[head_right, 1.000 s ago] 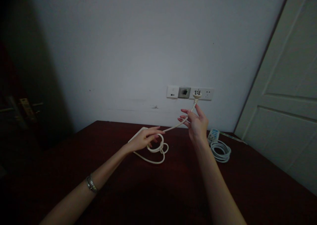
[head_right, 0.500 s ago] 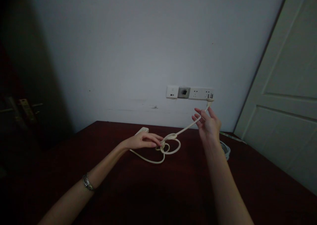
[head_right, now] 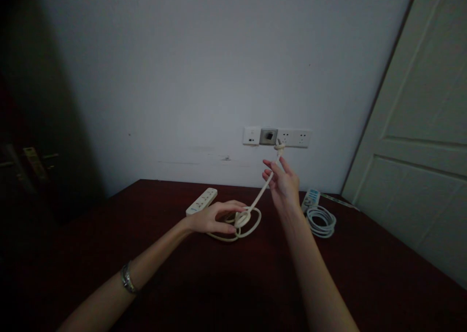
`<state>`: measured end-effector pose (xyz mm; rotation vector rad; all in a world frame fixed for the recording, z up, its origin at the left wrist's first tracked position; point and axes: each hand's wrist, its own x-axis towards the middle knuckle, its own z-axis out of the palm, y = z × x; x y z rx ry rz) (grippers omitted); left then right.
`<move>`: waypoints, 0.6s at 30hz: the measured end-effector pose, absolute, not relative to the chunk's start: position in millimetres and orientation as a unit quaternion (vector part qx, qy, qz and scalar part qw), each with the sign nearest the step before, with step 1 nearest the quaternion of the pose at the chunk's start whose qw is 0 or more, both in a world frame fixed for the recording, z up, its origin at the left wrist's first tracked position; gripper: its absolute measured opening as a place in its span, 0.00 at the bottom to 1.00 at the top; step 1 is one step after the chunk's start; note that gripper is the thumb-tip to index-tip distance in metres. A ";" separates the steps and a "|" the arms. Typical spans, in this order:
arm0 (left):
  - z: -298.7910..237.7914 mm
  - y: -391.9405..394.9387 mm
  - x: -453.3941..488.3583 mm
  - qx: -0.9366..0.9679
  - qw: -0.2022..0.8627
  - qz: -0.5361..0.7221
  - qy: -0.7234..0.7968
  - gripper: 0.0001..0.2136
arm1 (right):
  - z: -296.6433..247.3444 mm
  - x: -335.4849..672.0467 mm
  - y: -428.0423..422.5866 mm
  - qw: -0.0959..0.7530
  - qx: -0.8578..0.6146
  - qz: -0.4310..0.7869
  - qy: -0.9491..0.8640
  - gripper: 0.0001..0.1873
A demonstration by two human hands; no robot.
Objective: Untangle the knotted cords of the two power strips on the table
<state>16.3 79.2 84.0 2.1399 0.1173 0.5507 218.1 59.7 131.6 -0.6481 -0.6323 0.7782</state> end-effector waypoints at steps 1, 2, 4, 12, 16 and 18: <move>85.9 78.9 15.5 0.871 0.436 0.219 0.047 0.20 | 132.2 217.1 58.9 0.826 -0.303 0.369 -0.300 0.24; 88.3 78.2 14.8 0.876 0.428 0.214 0.053 0.18 | 132.7 216.2 58.0 0.825 -0.303 0.371 -0.301 0.24; 94.0 74.1 14.4 0.882 0.416 0.210 0.074 0.15 | 133.4 214.8 56.5 0.821 -0.306 0.375 -0.302 0.24; 109.3 36.5 24.9 0.881 0.238 0.331 0.242 0.19 | 130.1 212.5 58.3 0.790 -0.309 0.413 -0.330 0.20; 113.1 30.4 22.5 0.878 0.213 0.321 0.284 0.20 | 128.4 213.9 60.8 0.782 -0.306 0.430 -0.332 0.14; 117.3 31.2 17.7 0.871 0.261 0.299 0.290 0.20 | 128.5 215.2 61.4 0.783 -0.299 0.432 -0.333 0.12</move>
